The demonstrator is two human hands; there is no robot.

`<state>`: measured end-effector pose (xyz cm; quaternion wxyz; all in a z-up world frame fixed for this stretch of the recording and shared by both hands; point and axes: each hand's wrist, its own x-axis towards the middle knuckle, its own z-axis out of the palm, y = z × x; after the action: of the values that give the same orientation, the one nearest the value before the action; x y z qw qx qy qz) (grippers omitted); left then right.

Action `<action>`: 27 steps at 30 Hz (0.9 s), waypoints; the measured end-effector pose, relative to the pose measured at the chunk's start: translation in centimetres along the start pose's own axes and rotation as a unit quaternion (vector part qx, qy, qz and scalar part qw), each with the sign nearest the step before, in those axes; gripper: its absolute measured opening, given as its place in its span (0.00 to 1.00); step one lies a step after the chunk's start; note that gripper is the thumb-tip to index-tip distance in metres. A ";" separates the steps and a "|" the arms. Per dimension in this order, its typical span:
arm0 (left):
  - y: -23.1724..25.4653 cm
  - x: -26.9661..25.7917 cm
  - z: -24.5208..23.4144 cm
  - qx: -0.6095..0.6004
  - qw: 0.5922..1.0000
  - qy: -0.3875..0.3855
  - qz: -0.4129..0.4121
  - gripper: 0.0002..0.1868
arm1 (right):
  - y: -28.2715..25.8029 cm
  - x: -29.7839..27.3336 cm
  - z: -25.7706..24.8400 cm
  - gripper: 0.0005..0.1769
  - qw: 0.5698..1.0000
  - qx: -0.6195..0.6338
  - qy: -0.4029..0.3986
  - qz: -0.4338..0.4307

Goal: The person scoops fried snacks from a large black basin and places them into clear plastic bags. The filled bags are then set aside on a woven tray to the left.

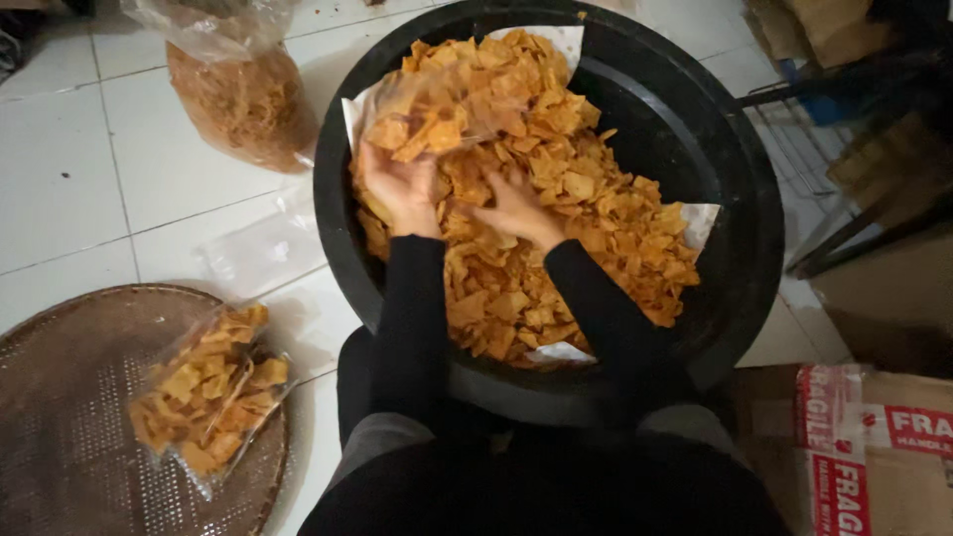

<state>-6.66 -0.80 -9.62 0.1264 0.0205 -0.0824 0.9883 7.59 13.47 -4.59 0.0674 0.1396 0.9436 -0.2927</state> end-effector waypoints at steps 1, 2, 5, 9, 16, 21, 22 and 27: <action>0.0 0.0 -0.9 -0.002 1.000 0.011 -0.011 0.28 | -0.9 0.3 0.9 0.53 0.999 -0.048 -0.006 0.010; -0.2 -0.1 -1.7 -0.007 1.000 0.021 -0.019 0.29 | -2.0 0.5 1.4 0.51 0.995 -0.100 -0.012 0.018; -0.2 0.2 -3.1 -0.111 0.977 -0.149 -0.109 0.28 | -3.9 -0.8 2.0 0.48 0.985 -0.164 -0.049 0.026; -1.2 -0.2 -2.3 0.001 0.999 0.043 -0.030 0.28 | -3.9 -3.8 0.8 0.53 0.987 -0.148 -0.032 -0.059; -2.1 -2.9 2.1 0.026 0.995 0.085 -0.038 0.27 | -2.7 -5.5 -0.2 0.42 0.994 -0.060 -0.078 -0.053; -2.9 -4.1 3.9 -0.002 0.997 0.057 -0.052 0.29 | 1.8 -7.1 -6.4 0.19 0.987 0.127 0.052 -0.084; -3.1 -4.1 4.2 -0.003 0.997 0.048 -0.053 0.29 | 2.0 -7.3 -7.7 0.20 0.970 0.116 0.149 -0.154; -3.9 -5.0 5.2 0.089 0.986 0.142 -0.016 0.29 | 0.1 -10.0 -16.2 0.22 0.892 0.328 0.214 -0.227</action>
<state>-0.77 0.80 -4.23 0.1506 -0.1075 0.0251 0.9824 16.42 20.59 10.73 -0.2536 -0.0048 0.7916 -0.5559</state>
